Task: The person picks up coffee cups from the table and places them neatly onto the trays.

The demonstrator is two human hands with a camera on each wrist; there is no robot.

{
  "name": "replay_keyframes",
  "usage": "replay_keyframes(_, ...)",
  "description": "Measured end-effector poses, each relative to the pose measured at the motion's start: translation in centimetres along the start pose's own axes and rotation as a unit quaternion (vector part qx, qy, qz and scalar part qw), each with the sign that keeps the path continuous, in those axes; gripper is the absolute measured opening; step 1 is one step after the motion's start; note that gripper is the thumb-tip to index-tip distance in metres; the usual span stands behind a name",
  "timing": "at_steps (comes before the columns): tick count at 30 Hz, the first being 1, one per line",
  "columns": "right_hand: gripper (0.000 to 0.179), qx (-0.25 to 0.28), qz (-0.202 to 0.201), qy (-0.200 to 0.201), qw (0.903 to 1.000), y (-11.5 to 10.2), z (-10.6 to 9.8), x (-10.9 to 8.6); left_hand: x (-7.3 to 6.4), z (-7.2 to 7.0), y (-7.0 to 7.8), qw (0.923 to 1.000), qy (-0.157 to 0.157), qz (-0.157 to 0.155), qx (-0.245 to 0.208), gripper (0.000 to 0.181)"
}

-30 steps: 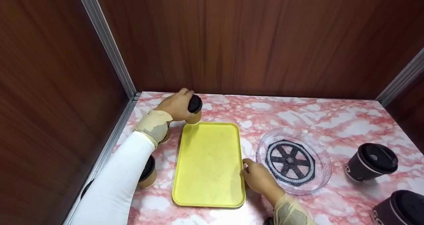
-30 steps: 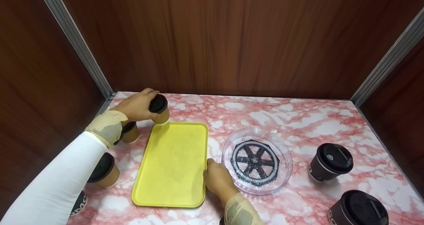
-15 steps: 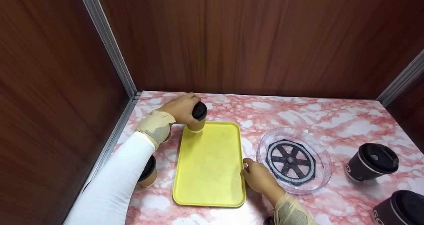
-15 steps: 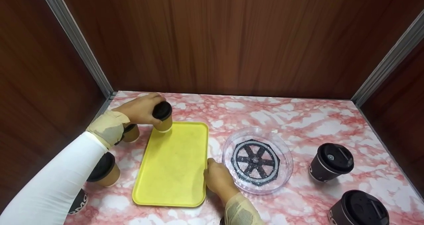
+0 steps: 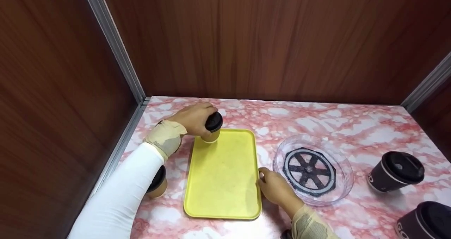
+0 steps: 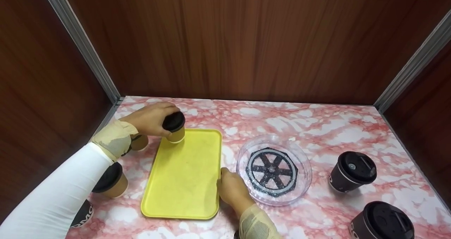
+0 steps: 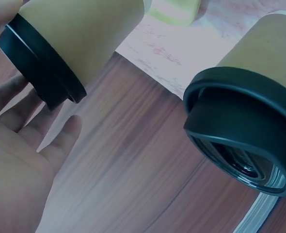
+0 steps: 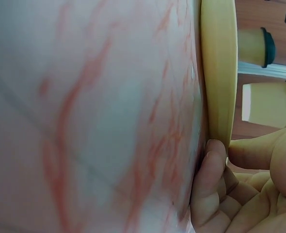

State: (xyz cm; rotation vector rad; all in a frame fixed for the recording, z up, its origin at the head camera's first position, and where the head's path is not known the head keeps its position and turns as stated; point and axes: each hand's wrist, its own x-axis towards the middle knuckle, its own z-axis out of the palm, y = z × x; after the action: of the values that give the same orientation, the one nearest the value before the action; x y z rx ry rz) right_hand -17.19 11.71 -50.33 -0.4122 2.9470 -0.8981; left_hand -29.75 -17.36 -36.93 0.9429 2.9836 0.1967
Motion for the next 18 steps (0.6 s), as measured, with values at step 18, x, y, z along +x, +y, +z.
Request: replay_keyframes(18, 0.039, 0.006, -0.002, 0.0, 1.0, 0.08, 0.17, 0.12, -0.22, 0.94, -0.32, 0.9993, -0.02, 0.027, -0.015, 0.075)
